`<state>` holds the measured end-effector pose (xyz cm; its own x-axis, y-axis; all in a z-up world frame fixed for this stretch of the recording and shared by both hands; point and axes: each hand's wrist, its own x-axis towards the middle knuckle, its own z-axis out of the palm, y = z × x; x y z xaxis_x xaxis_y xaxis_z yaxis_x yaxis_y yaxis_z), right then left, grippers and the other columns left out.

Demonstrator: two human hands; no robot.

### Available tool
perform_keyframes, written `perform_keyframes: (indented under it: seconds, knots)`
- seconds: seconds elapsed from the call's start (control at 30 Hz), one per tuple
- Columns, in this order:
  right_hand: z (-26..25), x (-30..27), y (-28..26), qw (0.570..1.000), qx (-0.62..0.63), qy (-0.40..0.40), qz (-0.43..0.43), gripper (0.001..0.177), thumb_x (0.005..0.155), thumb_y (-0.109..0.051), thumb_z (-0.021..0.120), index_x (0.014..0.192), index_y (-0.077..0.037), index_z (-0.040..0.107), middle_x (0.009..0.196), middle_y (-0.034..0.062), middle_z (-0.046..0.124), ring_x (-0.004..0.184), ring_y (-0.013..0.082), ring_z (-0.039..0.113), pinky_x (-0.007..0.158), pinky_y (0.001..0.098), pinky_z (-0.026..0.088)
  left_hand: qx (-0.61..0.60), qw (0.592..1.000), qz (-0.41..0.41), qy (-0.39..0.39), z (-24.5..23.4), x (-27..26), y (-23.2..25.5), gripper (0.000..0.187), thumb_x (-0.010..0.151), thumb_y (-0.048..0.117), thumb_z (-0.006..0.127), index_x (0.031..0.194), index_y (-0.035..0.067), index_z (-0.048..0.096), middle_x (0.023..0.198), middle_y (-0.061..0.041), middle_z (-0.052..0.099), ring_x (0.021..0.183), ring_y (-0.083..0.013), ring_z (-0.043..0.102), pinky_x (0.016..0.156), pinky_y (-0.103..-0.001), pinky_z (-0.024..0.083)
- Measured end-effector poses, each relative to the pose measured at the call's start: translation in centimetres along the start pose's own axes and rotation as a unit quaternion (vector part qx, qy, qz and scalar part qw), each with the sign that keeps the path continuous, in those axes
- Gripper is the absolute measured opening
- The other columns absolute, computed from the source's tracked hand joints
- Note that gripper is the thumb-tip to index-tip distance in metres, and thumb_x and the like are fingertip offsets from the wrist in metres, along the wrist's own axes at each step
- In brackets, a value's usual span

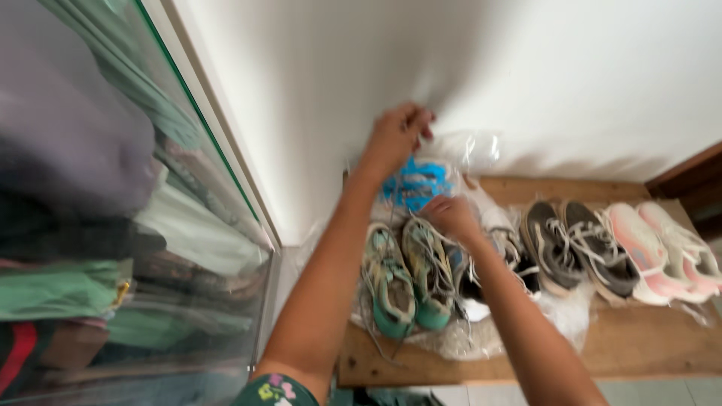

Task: The person removes laces from a pair of pink sneakers and then re-laces them. The person then removes laces from a pair of teal sneakers and re-laces them. The shoes remain on a wooden bench next to a wardrobe.

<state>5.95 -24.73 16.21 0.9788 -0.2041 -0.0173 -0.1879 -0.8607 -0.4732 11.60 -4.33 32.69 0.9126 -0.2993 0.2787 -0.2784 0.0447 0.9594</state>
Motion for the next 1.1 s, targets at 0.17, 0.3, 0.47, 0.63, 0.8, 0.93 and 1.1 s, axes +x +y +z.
perform_keyframes:
  seconds: [0.17,0.3,0.47,0.63,0.8,0.93,1.1]
  knots:
    - [8.0,-5.7,-0.3,0.983,0.115,-0.126,-0.070,0.031,0.075,-0.023,0.087,0.092,0.000,0.077,0.084,0.0147,0.077,0.074,0.0224,0.072,0.071,0.0349,0.058,0.031,0.994,0.057,0.082,-2.3,-1.5,4.0,0.022,0.100,0.023,0.063,0.107,0.007,0.077,0.081,-0.001,0.076,0.061,-0.0064,0.062,0.055,-0.024,0.050]
    - [10.2,-5.4,0.6,0.987,0.094,-0.060,-0.116,0.023,0.075,-0.019,0.085,0.087,0.000,0.080,0.078,0.0158,0.076,0.066,0.0208,0.071,0.066,0.0340,0.057,0.054,0.974,0.122,0.181,-4.1,-1.9,3.5,0.021,0.100,0.019,0.062,0.111,0.006,0.075,0.085,-0.002,0.077,0.065,-0.0076,0.066,0.060,-0.024,0.054]
    - [10.7,-2.9,4.3,0.965,0.188,-0.184,-0.002,0.024,0.088,-0.021,0.077,0.084,0.003,0.079,0.069,0.0130,0.076,0.058,0.0172,0.069,0.058,0.0334,0.055,0.251,0.936,0.103,0.223,-4.6,-1.9,-3.1,0.017,0.099,0.019,0.066,0.097,0.006,0.078,0.083,-0.013,0.076,0.069,-0.0195,0.072,0.071,-0.033,0.058]
    - [12.3,-1.2,6.4,0.933,0.247,-0.255,0.054,0.020,0.092,-0.018,0.075,0.093,0.002,0.078,0.075,0.0082,0.076,0.063,0.0129,0.072,0.058,0.0297,0.055,0.358,0.913,-0.186,0.059,-0.4,-5.8,-14.0,0.040,0.089,0.041,0.069,0.099,0.003,0.076,0.102,-0.021,0.075,0.099,-0.0392,0.071,0.089,-0.047,0.056]
    - [14.0,-0.8,8.1,0.920,0.290,-0.260,0.046,0.019,0.093,-0.014,0.074,0.093,0.005,0.077,0.078,0.0106,0.076,0.065,0.0150,0.072,0.061,0.0289,0.058,0.330,0.894,-0.300,0.049,3.2,-12.2,-22.1,0.049,0.083,0.049,0.071,0.103,0.005,0.076,0.106,-0.023,0.074,0.104,-0.0406,0.069,0.091,-0.048,0.054]
    - [14.4,-0.5,8.7,0.903,0.342,-0.257,0.036,0.019,0.092,-0.012,0.070,0.093,0.005,0.075,0.080,0.0102,0.077,0.067,0.0150,0.074,0.063,0.0295,0.062,0.435,0.837,-0.330,0.039,5.3,-12.1,-28.0,0.052,0.082,0.050,0.073,0.106,0.004,0.074,0.111,-0.021,0.070,0.105,-0.0382,0.069,0.086,-0.048,0.057]
    - [14.2,-1.1,9.4,0.898,0.345,-0.273,0.033,0.021,0.093,-0.014,0.073,0.094,0.007,0.074,0.081,0.0105,0.076,0.069,0.0152,0.073,0.065,0.0304,0.060,0.299,0.905,-0.237,0.188,5.8,-9.4,-31.8,0.040,0.098,0.040,0.065,0.096,0.002,0.077,0.091,-0.021,0.075,0.092,-0.0362,0.071,0.082,-0.047,0.057]
